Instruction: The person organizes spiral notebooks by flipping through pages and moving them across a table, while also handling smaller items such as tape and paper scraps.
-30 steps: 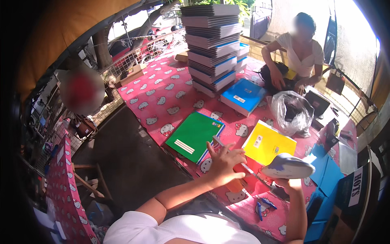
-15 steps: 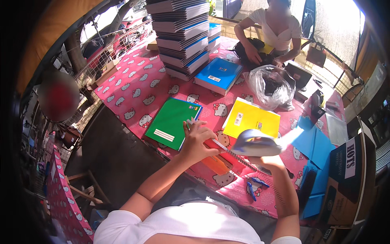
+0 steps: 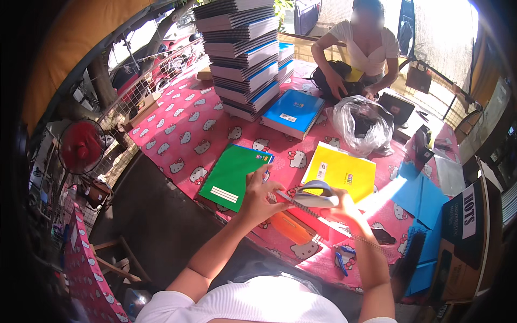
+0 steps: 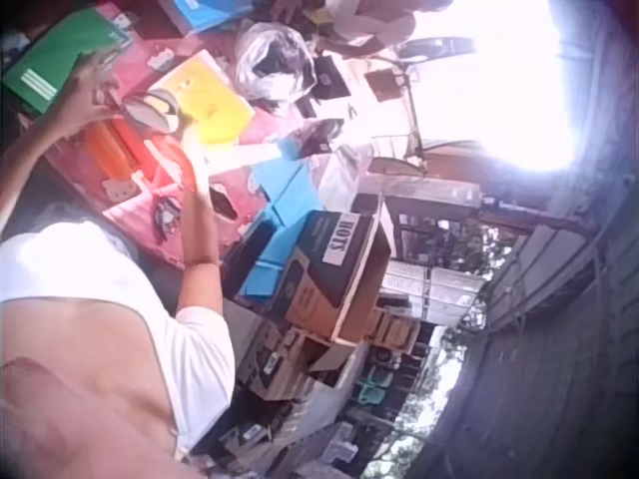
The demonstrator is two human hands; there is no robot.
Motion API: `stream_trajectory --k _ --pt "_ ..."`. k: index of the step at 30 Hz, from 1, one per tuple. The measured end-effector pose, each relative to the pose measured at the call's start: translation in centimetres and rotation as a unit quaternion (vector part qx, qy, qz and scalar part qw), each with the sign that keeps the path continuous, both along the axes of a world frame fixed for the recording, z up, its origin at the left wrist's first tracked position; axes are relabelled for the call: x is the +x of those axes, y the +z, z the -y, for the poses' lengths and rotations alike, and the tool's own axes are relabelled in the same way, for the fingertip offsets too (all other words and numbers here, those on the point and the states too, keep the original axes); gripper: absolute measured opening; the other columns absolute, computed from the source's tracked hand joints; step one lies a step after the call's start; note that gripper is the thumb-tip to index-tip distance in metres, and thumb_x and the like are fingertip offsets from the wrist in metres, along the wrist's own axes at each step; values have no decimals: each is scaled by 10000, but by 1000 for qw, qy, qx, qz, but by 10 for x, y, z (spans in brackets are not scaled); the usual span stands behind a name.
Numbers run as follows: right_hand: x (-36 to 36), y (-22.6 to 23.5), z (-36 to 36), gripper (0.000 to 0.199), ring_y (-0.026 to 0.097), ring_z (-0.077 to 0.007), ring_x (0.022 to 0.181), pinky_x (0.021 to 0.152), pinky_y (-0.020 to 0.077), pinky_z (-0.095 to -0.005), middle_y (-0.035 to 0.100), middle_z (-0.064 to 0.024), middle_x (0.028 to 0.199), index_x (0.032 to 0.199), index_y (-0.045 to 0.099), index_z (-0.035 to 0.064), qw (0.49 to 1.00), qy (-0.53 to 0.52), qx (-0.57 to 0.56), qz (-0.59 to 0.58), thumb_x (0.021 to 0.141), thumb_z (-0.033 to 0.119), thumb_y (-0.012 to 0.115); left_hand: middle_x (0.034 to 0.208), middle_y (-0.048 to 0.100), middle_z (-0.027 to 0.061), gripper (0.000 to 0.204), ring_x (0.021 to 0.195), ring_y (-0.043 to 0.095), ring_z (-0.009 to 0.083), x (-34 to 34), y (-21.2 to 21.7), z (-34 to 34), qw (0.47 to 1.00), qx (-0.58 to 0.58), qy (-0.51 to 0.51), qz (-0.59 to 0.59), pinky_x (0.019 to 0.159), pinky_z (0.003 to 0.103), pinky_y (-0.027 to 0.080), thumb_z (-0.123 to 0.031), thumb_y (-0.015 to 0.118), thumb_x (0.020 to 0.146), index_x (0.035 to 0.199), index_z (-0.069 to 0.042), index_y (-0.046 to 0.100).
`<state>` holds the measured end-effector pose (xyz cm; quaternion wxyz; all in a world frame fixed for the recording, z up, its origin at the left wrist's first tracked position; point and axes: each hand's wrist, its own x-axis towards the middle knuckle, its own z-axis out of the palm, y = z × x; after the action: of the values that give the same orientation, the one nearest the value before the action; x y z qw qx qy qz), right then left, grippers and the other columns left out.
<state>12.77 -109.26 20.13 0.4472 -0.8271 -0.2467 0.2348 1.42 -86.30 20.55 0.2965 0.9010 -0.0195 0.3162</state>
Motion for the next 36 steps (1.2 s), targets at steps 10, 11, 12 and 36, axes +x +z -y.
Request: stream_trajectory --k 10,11,12,36 --pt "22 0 -30 419 655 -170 876 721 527 -314 685 -110 973 1067 636 38 993 62 58 82 662 33 743 1151 576 149 454 1014 587 267 3 -11 -28 993 -106 -43 -15 853 365 490 -225 877 602 961 -64 652" --pt "11 2 -30 417 661 -173 847 715 527 -313 690 -108 939 1068 635 38 983 68 169 15 664 26 738 1119 594 143 474 1005 599 252 0 -15 -30 991 -129 -45 -16 854 353 492 -215 874 607 990 -60 643" --pt "5 2 -34 415 666 -175 818 710 528 -312 695 -106 905 1069 635 39 957 73 276 -55 666 20 732 1107 602 134 478 1007 601 230 -1 -17 -32 987 -153 -33 -16 852 343 495 -189 865 624 1018 -56 628" --pt "28 3 -57 508 611 -124 932 818 494 -289 672 -61 1026 1146 607 27 986 118 112 42 644 -2 683 1069 666 21 311 1000 623 133 2 -45 -55 851 -501 -138 -68 929 309 508 66 655 820 1103 -61 666"
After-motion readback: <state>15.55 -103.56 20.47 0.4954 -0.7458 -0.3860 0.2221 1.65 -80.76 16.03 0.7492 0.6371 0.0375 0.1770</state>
